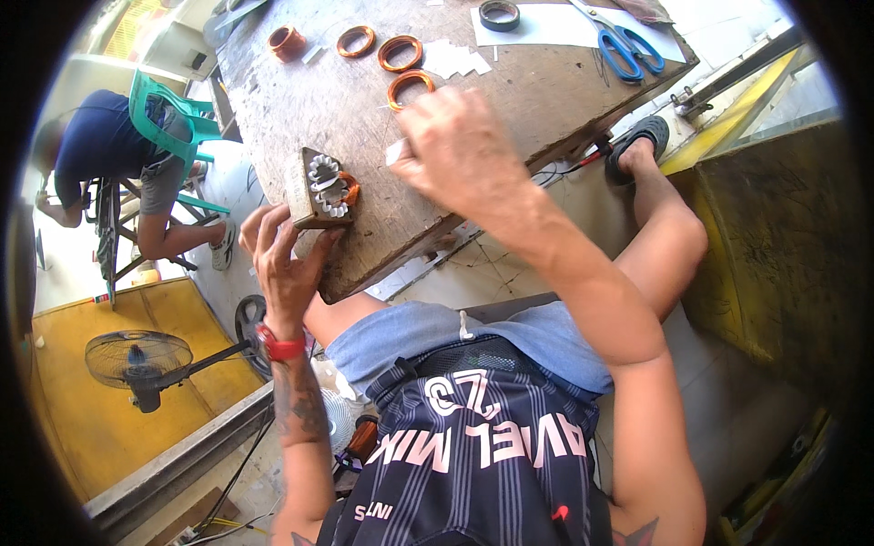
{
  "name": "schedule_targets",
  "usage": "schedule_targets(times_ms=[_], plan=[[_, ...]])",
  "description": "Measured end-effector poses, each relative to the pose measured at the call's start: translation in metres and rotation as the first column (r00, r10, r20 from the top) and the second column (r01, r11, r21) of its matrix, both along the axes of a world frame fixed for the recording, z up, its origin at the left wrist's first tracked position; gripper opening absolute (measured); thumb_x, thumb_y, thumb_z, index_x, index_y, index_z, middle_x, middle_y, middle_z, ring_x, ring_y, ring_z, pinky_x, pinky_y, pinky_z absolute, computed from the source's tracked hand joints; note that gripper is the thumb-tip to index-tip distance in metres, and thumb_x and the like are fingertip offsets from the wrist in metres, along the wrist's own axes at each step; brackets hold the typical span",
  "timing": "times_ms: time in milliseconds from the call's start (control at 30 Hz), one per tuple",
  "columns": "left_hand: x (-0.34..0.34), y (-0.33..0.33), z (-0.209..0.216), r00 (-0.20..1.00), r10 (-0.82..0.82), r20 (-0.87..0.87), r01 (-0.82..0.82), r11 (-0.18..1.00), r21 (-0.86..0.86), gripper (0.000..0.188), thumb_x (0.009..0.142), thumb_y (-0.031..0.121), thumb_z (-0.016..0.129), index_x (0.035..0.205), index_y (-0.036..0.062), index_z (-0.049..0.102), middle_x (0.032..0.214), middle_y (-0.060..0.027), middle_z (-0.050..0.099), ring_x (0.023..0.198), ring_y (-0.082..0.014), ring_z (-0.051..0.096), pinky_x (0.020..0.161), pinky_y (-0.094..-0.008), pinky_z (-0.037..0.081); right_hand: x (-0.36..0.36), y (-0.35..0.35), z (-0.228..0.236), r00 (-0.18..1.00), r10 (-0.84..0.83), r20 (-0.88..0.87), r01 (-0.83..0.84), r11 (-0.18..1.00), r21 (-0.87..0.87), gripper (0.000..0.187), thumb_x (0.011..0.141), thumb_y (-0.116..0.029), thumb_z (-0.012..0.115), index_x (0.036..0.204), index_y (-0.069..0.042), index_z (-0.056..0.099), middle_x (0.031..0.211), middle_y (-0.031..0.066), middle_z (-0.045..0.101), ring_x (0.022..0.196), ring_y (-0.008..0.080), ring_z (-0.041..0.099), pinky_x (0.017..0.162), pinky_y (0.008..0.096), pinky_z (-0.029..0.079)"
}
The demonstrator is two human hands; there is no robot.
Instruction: The person cuts small rectangular pieces from a white sheet using scissors, then uses the pieces to wrap and secure copper coils onto a metal core. The person handles the coils and core by hand, placing each wrapped coil into position on the core.
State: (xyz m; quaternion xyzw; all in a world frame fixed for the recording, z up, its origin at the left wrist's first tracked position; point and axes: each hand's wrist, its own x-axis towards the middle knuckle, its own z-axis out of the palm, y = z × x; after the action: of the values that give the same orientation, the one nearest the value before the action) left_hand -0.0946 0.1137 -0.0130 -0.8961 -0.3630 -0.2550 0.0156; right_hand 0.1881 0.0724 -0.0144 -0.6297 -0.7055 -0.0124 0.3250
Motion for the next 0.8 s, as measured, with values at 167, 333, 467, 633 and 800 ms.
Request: schedule_targets(times_ms=[167,333,467,633,800], plan=[[-0.013,0.036,0.004,0.968,-0.250,-0.032,0.248,0.967,-0.051,0.038,0.074,0.025,0.094,0.108,0.0165,0.079,0.124,0.0006,0.071,0.123,-0.0287,0.055,0.108,-0.0457,0.038,-0.002,-0.022,0.004,0.996,-0.087,0.010,0.084,0.984,0.159,0.016,0.092,-0.015,0.074,0.105,-0.006,0.074,0.100,0.0086,0.072,0.100,0.0235,0.067,0.094,0.0383,0.049],[-0.018,0.035,-0.001,0.966,-0.256,-0.039,0.253,0.966,-0.052,0.040,0.075,0.023,0.093,0.112,0.0166,0.078,0.122,-0.0020,0.071,0.123,-0.0303,0.054,0.107,-0.0455,0.041,-0.056,-0.032,-0.005,0.965,0.170,-0.200,-0.159,0.985,0.070,0.023,0.090,-0.009,0.075,0.113,-0.007,0.074,0.107,0.0070,0.070,0.104,0.0237,0.066,0.096,0.0398,0.049],[-0.016,0.033,-0.004,0.969,-0.246,-0.027,0.246,0.969,-0.026,0.047,0.075,0.021,0.093,0.120,0.0179,0.077,0.120,-0.0042,0.071,0.122,-0.0326,0.055,0.104,-0.0464,0.043,-0.055,-0.026,-0.010,0.976,0.209,-0.053,-0.206,0.976,0.071,0.023,0.090,-0.010,0.069,0.112,-0.005,0.073,0.107,0.0068,0.069,0.106,0.0229,0.065,0.095,0.0381,0.050],[-0.015,0.033,-0.006,0.968,-0.250,0.012,0.250,0.968,-0.025,0.038,0.078,0.019,0.091,0.113,0.0130,0.077,0.122,-0.0042,0.072,0.125,-0.0306,0.056,0.108,-0.0451,0.041,-0.048,-0.020,-0.010,0.931,0.272,0.242,-0.320,0.929,0.184,0.019,0.089,-0.014,0.065,0.103,-0.004,0.073,0.103,0.0059,0.068,0.102,0.0203,0.065,0.100,0.0349,0.052],[-0.013,0.031,-0.004,0.965,-0.262,-0.006,0.261,0.965,-0.013,0.039,0.076,0.017,0.092,0.112,0.0116,0.076,0.122,-0.0052,0.072,0.126,-0.0323,0.057,0.109,-0.0459,0.041,-0.046,-0.028,-0.009,0.977,0.203,-0.061,-0.192,0.968,0.160,0.020,0.091,-0.011,0.070,0.108,-0.004,0.074,0.106,0.0082,0.072,0.103,0.0214,0.067,0.097,0.0345,0.052]])
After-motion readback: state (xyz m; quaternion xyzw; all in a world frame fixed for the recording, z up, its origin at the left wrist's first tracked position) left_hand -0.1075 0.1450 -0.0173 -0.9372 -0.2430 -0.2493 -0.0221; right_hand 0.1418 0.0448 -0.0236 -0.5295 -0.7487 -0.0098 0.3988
